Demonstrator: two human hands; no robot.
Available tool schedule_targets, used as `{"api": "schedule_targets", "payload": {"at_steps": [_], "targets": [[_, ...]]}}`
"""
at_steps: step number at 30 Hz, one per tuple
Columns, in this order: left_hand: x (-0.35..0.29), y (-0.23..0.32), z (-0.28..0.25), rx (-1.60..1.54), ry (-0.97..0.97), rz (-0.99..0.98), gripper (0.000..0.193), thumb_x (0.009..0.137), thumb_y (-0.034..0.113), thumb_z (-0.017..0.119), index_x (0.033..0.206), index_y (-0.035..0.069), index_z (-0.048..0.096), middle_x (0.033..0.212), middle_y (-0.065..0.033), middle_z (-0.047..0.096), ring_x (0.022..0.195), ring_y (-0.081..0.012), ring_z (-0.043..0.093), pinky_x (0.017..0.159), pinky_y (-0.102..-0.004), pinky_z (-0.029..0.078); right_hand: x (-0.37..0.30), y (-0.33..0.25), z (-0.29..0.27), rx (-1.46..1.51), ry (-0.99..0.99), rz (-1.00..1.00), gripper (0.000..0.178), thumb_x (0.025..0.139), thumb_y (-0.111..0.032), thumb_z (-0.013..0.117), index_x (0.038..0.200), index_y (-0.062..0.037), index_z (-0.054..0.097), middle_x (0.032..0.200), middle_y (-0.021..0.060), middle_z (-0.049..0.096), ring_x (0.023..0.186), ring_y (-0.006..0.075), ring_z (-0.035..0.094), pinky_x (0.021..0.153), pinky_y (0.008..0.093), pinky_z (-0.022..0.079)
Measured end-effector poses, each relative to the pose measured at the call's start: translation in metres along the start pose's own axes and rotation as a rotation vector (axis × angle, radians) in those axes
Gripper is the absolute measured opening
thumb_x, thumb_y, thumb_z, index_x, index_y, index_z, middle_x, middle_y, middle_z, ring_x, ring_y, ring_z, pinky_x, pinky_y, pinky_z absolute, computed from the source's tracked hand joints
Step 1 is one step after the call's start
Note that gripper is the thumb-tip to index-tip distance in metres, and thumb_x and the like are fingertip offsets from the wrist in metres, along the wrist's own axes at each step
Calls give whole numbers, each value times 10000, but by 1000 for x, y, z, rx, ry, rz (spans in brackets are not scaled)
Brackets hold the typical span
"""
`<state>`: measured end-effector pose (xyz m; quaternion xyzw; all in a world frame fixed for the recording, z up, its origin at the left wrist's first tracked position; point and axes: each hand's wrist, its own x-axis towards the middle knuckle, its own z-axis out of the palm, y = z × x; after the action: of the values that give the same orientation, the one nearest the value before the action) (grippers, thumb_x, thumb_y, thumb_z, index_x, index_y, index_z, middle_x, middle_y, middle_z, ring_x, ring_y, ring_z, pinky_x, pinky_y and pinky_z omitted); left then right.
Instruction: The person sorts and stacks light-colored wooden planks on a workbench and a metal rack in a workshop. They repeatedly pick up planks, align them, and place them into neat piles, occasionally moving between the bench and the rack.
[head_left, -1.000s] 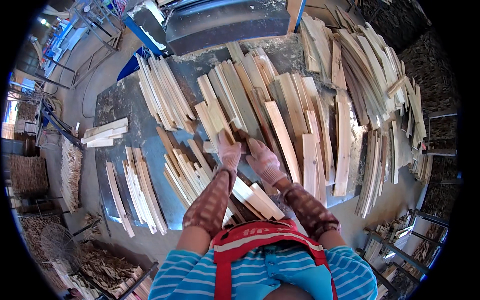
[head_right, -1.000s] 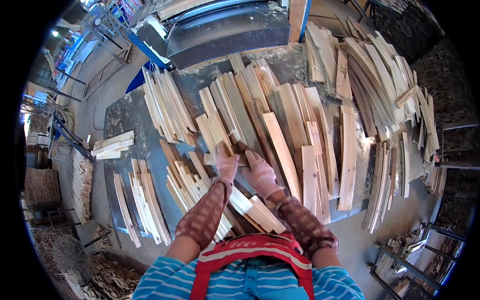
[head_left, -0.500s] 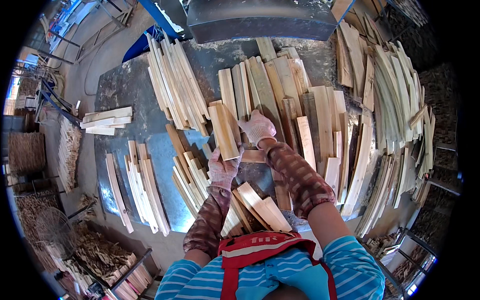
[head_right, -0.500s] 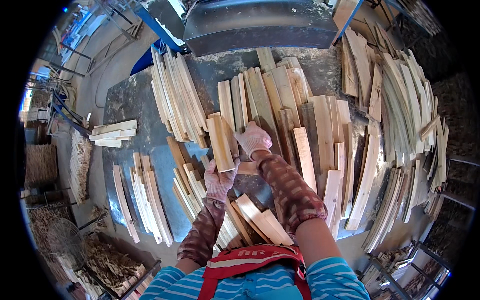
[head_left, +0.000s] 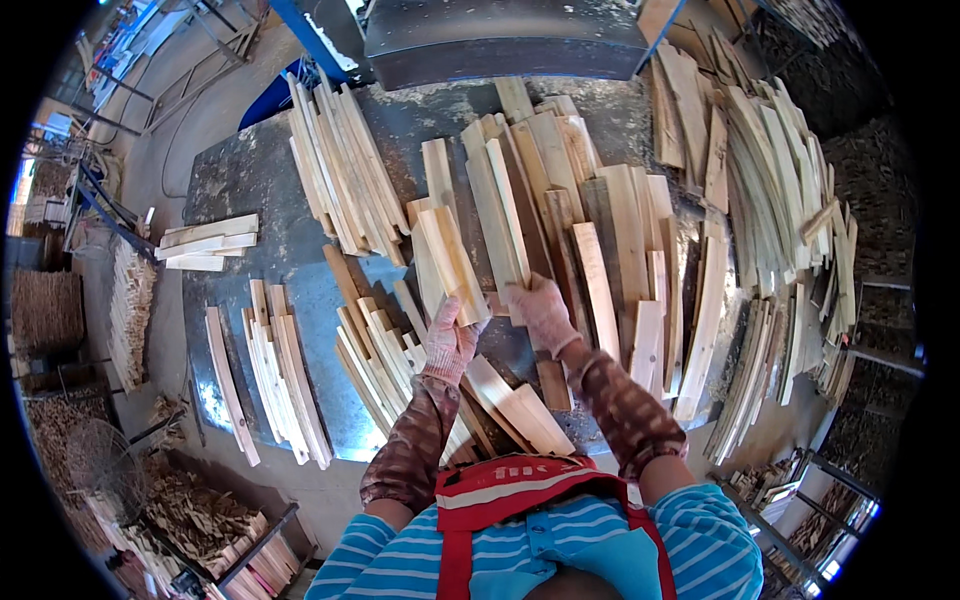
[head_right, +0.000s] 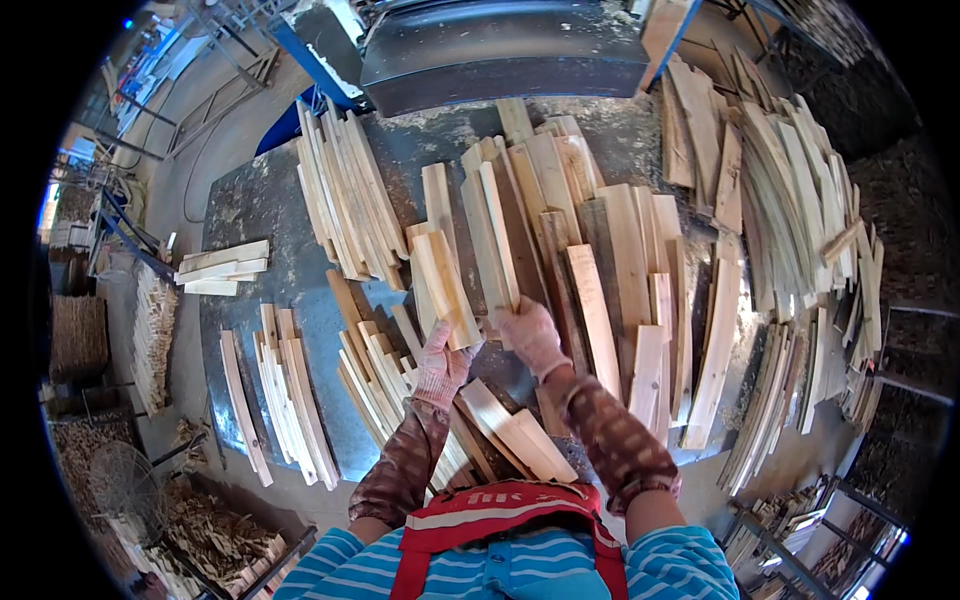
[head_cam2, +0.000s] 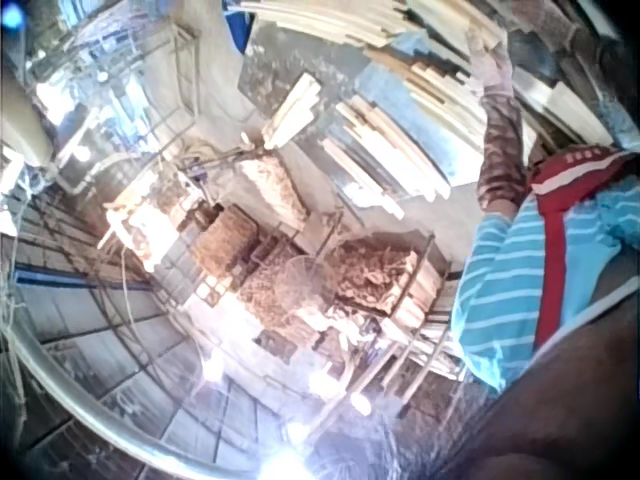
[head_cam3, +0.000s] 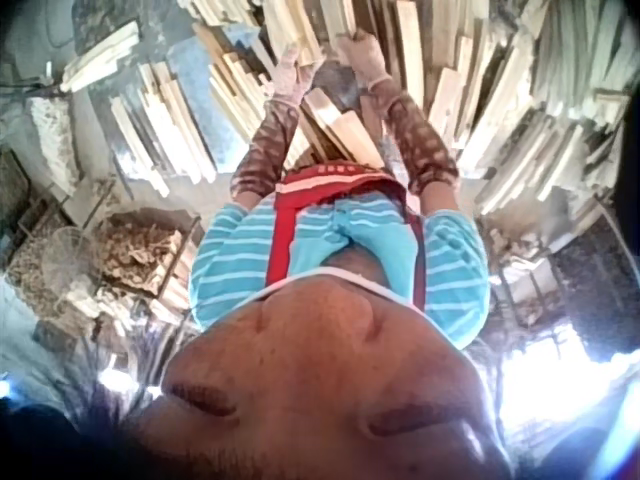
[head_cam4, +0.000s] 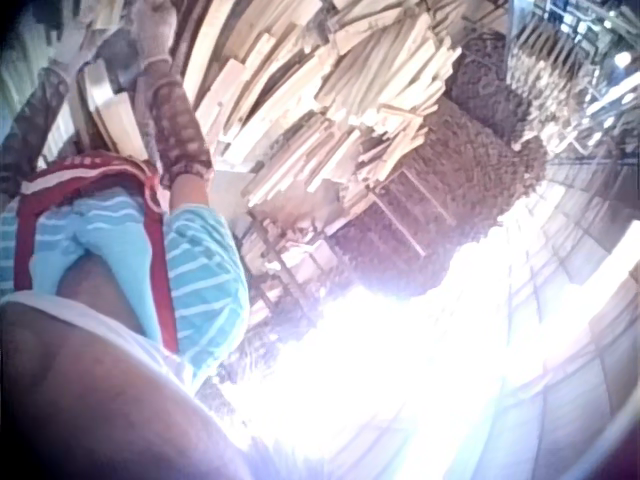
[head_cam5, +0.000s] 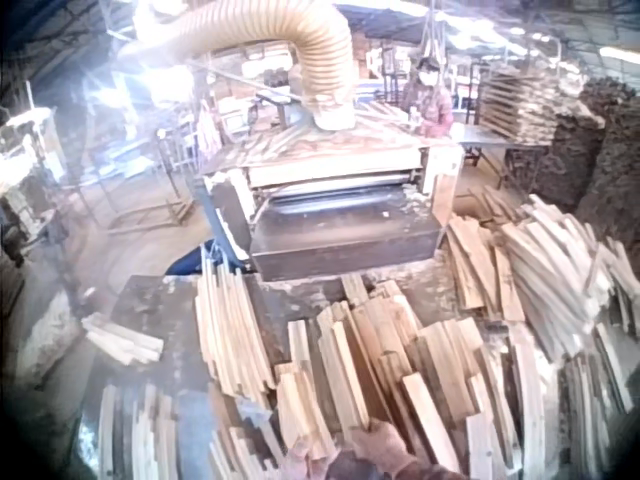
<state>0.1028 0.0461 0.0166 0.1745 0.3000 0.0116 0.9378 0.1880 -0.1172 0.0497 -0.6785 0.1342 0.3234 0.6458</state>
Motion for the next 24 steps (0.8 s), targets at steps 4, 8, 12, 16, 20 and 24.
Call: {"api": "schedule_targets", "payload": {"at_steps": [4,8,12,16,20,24], "targets": [[-17,-26,14,175,-63,-168,446,931,250,739,1322,110,575,1207,-39,683,999,-225,687,736,-350,605,-95,-10,24,-938,240,-212,549,847,-274,735,1340,-78,596,1067,169,728,984,349,707,883,405,545],[-47,-43,28,118,-30,-120,453,917,215,749,1307,67,572,1140,-80,689,944,-242,709,743,-365,631,-113,26,-18,183,-5,-83,460,921,-143,657,1334,41,575,1150,124,695,1027,202,674,884,313,540],[-80,-40,16,156,-188,-117,477,906,184,755,1306,23,552,1089,-128,687,919,-266,720,769,-402,636,-155,17,-38,149,36,-189,405,979,-177,660,1303,59,598,1114,78,699,990,134,637,871,277,519],[-105,-42,9,114,-209,-126,503,899,187,762,1311,16,531,1078,-150,682,919,-284,719,777,-410,635,-178,21,-37,138,234,-384,374,1010,-193,619,1295,49,596,1102,80,705,961,127,635,859,276,523],[-125,-37,4,145,-240,-111,538,891,181,769,1331,23,504,1084,-154,680,916,-290,722,798,-416,633,-191,22,-34,250,210,-416,377,1019,-239,624,1282,29,608,1049,61,706,895,112,641,786,267,534],[-142,-36,6,130,-289,-79,556,890,254,786,1320,3,538,1151,-152,688,977,-276,726,803,-391,653,-197,32,-18,345,109,-315,393,1032,-337,608,1263,-19,632,893,19,701,691,72,625,548,236,510]]}}
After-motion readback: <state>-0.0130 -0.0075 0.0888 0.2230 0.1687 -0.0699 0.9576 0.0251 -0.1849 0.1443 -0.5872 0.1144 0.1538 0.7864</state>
